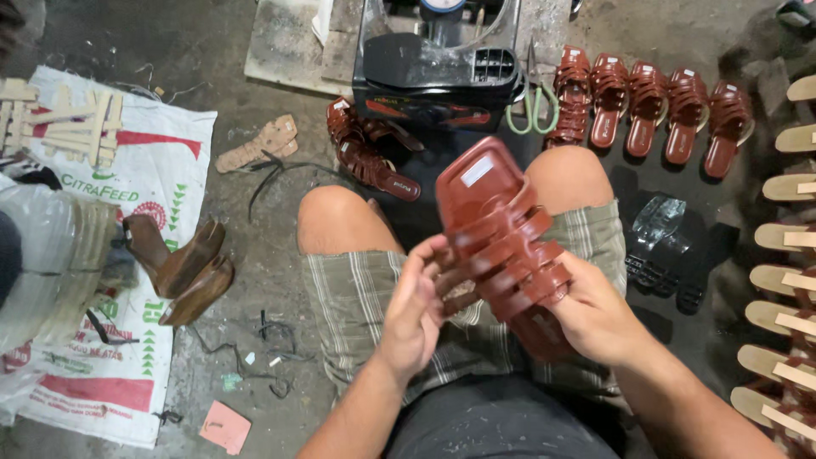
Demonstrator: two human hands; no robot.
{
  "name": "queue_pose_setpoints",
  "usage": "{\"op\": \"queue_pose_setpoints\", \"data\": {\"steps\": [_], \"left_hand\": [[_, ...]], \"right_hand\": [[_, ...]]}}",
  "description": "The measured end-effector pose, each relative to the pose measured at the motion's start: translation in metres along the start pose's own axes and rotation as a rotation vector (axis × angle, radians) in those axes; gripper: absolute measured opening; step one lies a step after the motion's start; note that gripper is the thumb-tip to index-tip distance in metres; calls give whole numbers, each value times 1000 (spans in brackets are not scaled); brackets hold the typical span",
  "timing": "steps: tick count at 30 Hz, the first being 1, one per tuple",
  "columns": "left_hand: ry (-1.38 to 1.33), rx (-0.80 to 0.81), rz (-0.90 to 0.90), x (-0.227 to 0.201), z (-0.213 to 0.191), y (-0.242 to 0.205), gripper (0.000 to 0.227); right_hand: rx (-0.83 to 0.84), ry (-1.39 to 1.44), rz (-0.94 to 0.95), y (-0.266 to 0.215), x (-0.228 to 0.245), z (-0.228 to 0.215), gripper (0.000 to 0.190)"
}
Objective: The person assembles brown sandals by attaching black rubber soles to the upper straps. They use a gas stove to heat the sole, a scraper to smooth the edges, and pliers to trim excess material. The process is repeated for multiple sandals.
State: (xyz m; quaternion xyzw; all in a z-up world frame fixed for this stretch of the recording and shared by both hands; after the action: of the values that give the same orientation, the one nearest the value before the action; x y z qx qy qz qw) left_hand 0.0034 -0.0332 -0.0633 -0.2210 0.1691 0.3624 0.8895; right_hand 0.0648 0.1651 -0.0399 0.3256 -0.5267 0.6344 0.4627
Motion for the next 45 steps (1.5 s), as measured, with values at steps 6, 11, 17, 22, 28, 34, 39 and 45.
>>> {"op": "queue_pose_setpoints", "data": {"steps": [6, 11, 17, 22, 28, 34, 39, 45], "left_hand": [[307, -26, 9, -23, 6, 17, 41], [349, -41, -24, -24, 13, 7, 36], [299, -85, 20, -31, 18, 15, 43], [546, -35, 197, -54, 39, 7, 93], [735, -45, -24, -64, 26, -1, 100], [846, 30, -6, -69, 10, -26, 97], [1275, 262, 129, -89, 24, -42, 91], [1345, 296, 146, -92, 35, -43, 125]], "right_hand": [[4, -767, -33, -4, 28, 12, 20], [-55, -749, -129, -5, 25, 16, 10], [-68, -844, -234, -1, 39, 20, 15], [-50, -1026, -240, -16, 61, 42, 53], [294, -1321, 99, -26, 46, 42, 65], [398, -1616, -49, -25, 7, 23, 61], [202, -1063, -151, -34, 21, -6, 59], [271, -304, -24, -53, 23, -5, 23]]}}
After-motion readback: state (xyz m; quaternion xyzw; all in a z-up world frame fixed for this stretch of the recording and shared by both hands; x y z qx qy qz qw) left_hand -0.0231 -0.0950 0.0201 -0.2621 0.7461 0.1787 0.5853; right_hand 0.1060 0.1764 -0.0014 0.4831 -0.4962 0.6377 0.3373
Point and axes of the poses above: each hand's wrist, its own y-axis towards the middle knuckle, its own z-axis out of the palm, x = y × z, the point moved 4 cm from there along y, towards the middle knuckle, and after that the axes turned 1 degree about x, right-handed, at the moved point
